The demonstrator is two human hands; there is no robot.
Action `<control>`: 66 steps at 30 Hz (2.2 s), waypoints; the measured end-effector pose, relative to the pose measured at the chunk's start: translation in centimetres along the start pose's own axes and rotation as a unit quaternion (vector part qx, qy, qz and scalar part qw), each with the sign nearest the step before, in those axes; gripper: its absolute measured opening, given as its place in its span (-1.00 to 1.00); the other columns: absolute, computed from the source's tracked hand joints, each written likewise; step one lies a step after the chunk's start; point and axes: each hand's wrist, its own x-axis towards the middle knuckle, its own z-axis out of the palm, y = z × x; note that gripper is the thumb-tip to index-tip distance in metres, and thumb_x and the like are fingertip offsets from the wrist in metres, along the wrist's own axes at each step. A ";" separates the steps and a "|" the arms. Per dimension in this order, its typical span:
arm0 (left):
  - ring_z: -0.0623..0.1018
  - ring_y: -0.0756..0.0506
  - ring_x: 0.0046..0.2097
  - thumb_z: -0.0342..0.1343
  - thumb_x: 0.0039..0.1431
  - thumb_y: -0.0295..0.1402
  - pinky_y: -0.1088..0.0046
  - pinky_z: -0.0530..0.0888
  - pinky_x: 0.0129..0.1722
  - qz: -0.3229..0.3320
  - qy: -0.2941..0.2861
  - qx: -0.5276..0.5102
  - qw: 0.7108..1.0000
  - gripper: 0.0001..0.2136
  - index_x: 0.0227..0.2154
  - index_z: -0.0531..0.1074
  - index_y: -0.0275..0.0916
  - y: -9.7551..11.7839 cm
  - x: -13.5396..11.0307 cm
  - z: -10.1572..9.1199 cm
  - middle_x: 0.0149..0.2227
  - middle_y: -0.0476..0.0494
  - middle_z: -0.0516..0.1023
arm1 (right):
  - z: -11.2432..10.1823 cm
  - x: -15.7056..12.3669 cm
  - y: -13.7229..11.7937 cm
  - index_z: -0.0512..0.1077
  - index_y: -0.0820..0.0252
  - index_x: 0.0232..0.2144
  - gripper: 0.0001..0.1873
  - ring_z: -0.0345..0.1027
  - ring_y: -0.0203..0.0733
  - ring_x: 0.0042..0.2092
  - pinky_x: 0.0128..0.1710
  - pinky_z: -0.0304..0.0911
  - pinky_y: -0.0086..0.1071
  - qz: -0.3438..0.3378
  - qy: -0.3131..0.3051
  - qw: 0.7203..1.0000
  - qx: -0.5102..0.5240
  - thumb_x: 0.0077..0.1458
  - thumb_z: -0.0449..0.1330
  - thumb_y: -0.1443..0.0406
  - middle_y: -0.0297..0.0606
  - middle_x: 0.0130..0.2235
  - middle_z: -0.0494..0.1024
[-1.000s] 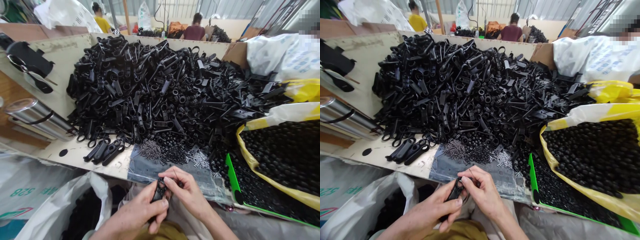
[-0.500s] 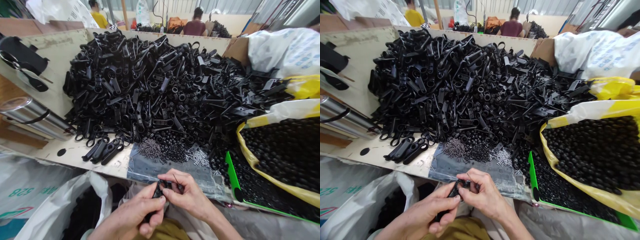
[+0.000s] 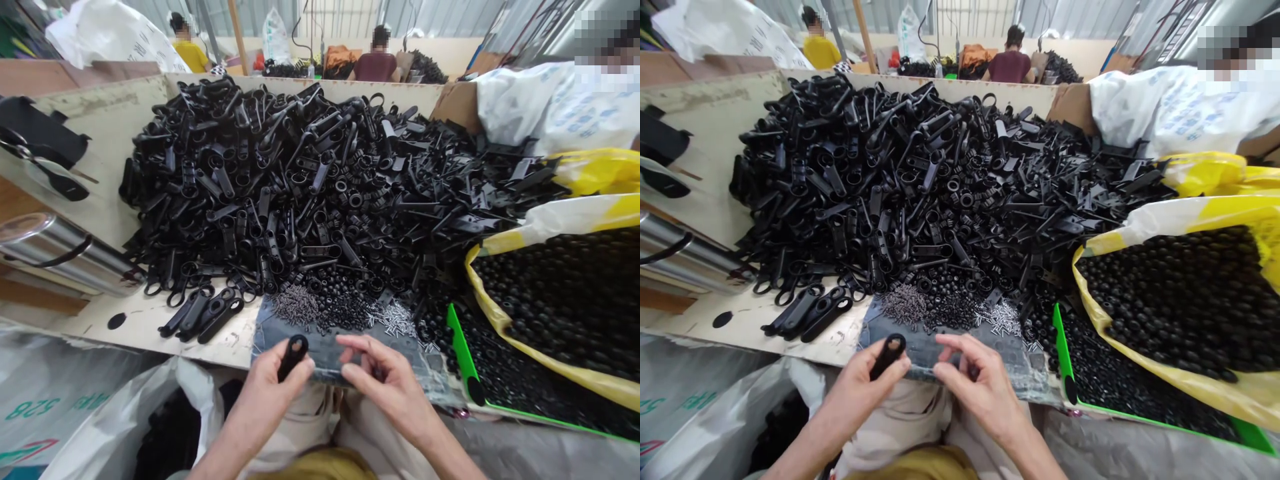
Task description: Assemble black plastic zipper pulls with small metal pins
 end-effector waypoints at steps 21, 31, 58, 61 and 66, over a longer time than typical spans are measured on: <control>0.71 -0.27 -0.29 0.08 0.38 -0.36 0.35 0.46 -0.36 0.087 0.176 0.426 0.883 -0.80 -0.04 0.56 -0.17 0.1 4.5 0.7 -0.38 -0.15 0.72 | 1.0 2.9 1.3 0.52 0.11 -0.25 -0.82 0.51 -0.13 -0.29 -0.31 0.29 -0.33 -0.086 0.048 0.950 -0.298 0.38 0.12 0.31 -0.25 -0.26 0.56; 0.71 -0.20 -0.30 0.05 0.42 -0.31 0.40 0.41 -0.40 0.127 0.136 0.457 0.870 -0.83 -0.12 0.55 -0.06 -1.9 1.8 -0.6 -0.29 -0.02 0.74 | 0.4 1.7 0.8 0.55 0.11 -0.14 -0.67 0.53 -0.18 -0.29 -0.30 0.33 -0.37 -0.111 -0.029 0.928 -0.355 0.48 -0.03 0.30 -0.22 -0.17 0.55; 0.57 -0.13 -0.40 0.01 0.35 -0.06 0.44 0.36 -0.39 0.097 0.177 0.154 0.967 -0.67 -0.37 0.52 -0.14 -1.6 1.0 -0.1 -0.48 -0.01 0.60 | 2.7 1.7 0.2 0.55 0.07 -0.15 -0.84 0.53 -0.17 -0.26 -0.30 0.24 -0.40 -0.101 -0.009 0.943 -0.316 0.36 0.18 0.40 -0.30 -0.22 0.57; 0.54 -0.13 -0.41 0.02 0.32 -0.02 0.44 0.37 -0.37 0.078 0.181 0.135 0.971 -0.65 -0.38 0.55 -0.14 -2.0 0.9 -0.3 -0.49 -0.02 0.59 | 2.3 1.4 0.7 0.56 0.08 -0.15 -0.83 0.51 -0.19 -0.24 -0.26 0.29 -0.43 -0.120 0.022 0.967 -0.223 0.39 0.16 0.36 -0.29 -0.22 0.58; 0.49 -0.12 -0.41 0.03 0.29 0.02 0.41 0.37 -0.32 0.055 0.183 0.105 0.976 -0.62 -0.36 0.56 -0.16 -2.5 1.1 -0.3 -0.46 -0.05 0.59 | 1.9 0.8 1.3 0.55 0.09 -0.17 -0.79 0.49 -0.18 -0.26 -0.28 0.31 -0.42 -0.122 0.083 0.969 -0.200 0.41 0.10 0.33 -0.27 -0.25 0.57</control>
